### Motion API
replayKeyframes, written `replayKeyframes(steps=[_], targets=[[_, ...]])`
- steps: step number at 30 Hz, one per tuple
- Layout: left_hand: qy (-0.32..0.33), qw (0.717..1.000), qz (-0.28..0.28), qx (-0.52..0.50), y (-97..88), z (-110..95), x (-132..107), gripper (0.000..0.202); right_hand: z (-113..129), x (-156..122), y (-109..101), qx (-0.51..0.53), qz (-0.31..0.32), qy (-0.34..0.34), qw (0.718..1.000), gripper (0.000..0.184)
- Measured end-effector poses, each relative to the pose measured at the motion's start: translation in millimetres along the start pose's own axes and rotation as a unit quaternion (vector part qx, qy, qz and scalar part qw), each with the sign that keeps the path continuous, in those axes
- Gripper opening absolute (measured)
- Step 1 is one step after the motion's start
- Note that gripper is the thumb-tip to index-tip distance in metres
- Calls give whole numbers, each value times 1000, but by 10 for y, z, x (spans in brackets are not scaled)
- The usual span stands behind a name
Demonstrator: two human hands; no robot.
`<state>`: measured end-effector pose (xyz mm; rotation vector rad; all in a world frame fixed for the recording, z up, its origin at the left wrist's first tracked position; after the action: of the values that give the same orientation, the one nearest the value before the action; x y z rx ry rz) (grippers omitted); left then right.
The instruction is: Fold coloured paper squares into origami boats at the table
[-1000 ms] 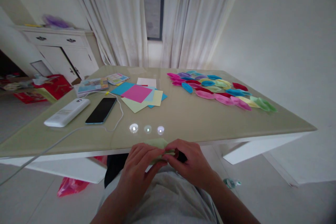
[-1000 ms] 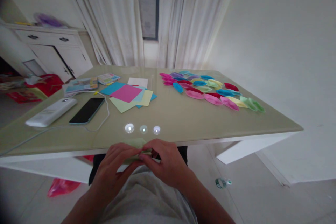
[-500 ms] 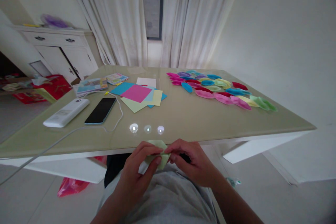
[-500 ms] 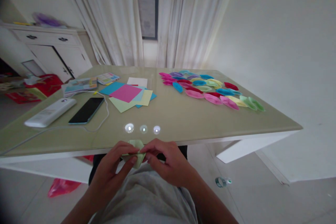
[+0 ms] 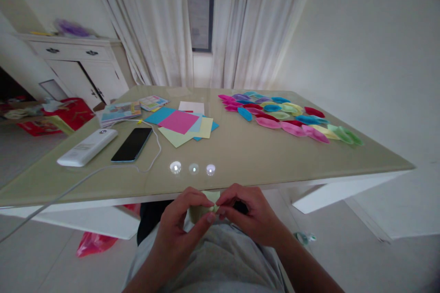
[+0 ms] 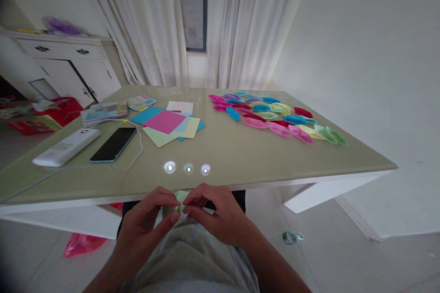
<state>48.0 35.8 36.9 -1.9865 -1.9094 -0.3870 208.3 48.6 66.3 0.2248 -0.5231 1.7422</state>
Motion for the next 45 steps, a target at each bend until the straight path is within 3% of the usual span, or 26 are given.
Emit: replayKeyframes(steps=[7,11,21,36,45], targets=[[-29,999,34,26,29,-9,5,1,77,-5,-16,-20,-9,-33,999,2],[-27,998,42,27,42,-59,23,7,86,-1,-23,-38,-9,-42,998,3],[-91,996,1,-6,-7,89,-4,8,90,12,-25,-21,-7,-24,999,10],[-163,986,0,-42,109,208,-73,33,-38,20,22,-18,-10,37,999,17],[-180,983,35,6,168,262,-118,36,-13,-26,52,-28,12,5,1000,12]])
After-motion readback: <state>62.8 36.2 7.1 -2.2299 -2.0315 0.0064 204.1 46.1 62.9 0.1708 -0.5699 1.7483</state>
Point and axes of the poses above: each hand's wrist, its own x-axis towards the middle knuckle, its own y-axis out of the palm, z = x × y, the point moved 9 cm from there along x, towards the middle knuckle, and after that the axes turned 11 degrees about -z, right-handed, at the moved point
